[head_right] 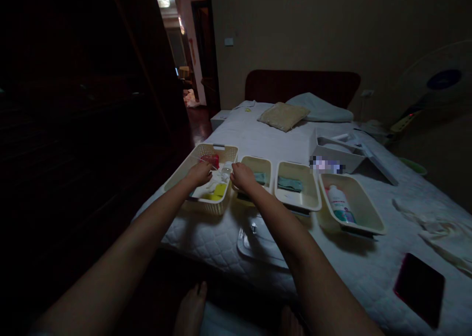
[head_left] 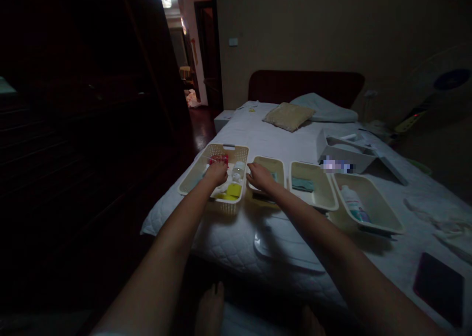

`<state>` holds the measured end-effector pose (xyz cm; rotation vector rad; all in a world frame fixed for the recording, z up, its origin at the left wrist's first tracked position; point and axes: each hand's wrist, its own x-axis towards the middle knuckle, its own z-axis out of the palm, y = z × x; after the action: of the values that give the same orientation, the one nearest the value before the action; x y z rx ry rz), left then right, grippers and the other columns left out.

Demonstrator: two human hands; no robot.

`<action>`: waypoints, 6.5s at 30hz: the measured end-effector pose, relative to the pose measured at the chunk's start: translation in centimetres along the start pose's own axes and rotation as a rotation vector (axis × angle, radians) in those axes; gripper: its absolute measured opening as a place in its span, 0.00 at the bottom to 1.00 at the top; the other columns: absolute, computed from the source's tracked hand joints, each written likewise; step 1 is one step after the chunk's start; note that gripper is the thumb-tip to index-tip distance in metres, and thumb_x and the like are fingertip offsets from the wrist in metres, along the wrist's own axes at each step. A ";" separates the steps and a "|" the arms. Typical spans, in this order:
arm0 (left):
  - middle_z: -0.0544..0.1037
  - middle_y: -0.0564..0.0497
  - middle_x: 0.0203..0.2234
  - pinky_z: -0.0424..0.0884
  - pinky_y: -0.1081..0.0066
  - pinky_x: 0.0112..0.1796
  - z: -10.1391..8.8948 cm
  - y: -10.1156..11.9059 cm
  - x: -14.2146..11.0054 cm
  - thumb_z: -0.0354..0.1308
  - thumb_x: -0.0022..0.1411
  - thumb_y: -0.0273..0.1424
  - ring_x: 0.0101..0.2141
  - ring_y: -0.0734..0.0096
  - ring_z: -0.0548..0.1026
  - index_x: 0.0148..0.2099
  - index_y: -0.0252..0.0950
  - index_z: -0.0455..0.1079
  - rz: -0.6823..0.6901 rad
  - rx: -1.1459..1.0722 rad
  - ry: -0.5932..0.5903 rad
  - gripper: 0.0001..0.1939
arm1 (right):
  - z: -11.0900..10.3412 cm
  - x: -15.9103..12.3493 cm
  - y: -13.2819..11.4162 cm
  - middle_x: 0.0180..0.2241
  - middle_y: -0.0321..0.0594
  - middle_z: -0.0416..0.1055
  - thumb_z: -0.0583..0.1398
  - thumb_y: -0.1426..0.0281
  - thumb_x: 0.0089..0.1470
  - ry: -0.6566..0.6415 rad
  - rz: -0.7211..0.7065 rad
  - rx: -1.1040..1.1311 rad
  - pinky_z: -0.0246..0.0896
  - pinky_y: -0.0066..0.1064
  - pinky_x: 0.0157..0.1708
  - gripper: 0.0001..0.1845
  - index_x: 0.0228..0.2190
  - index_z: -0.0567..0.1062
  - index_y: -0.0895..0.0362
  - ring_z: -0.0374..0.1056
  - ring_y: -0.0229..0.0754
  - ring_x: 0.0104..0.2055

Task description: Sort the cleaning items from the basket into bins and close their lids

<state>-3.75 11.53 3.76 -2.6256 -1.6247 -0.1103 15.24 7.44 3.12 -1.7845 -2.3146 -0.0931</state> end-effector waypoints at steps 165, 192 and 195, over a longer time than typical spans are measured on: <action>0.73 0.44 0.33 0.64 0.68 0.39 7.8 -7.5 -3.2 0.43 0.64 0.28 0.37 0.64 0.69 0.36 0.34 0.67 -0.161 -0.142 0.368 0.12 | 9.3 5.2 -4.7 0.42 0.50 0.68 0.51 0.54 0.55 0.348 0.109 0.689 0.59 0.38 0.45 0.24 0.43 0.67 0.61 0.64 0.46 0.44; 0.73 0.44 0.34 0.64 0.69 0.39 7.8 -7.7 -2.8 0.40 0.65 0.29 0.36 0.65 0.70 0.36 0.35 0.65 -0.149 -0.263 0.347 0.13 | 8.8 6.6 -2.4 0.40 0.45 0.69 0.64 0.57 0.37 0.297 0.436 1.265 0.63 0.38 0.43 0.29 0.40 0.69 0.60 0.66 0.43 0.40; 0.73 0.44 0.34 0.64 0.69 0.38 7.7 -7.6 -2.9 0.40 0.65 0.29 0.36 0.65 0.70 0.36 0.36 0.65 -0.150 -0.269 0.336 0.12 | 8.9 6.6 -2.1 0.38 0.43 0.70 0.63 0.57 0.37 0.302 0.412 1.305 0.64 0.37 0.40 0.26 0.37 0.71 0.59 0.67 0.42 0.38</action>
<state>-11.60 13.01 -4.16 -2.4737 -1.7827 -0.7809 10.44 14.74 -4.05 -1.2796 -1.1543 0.9049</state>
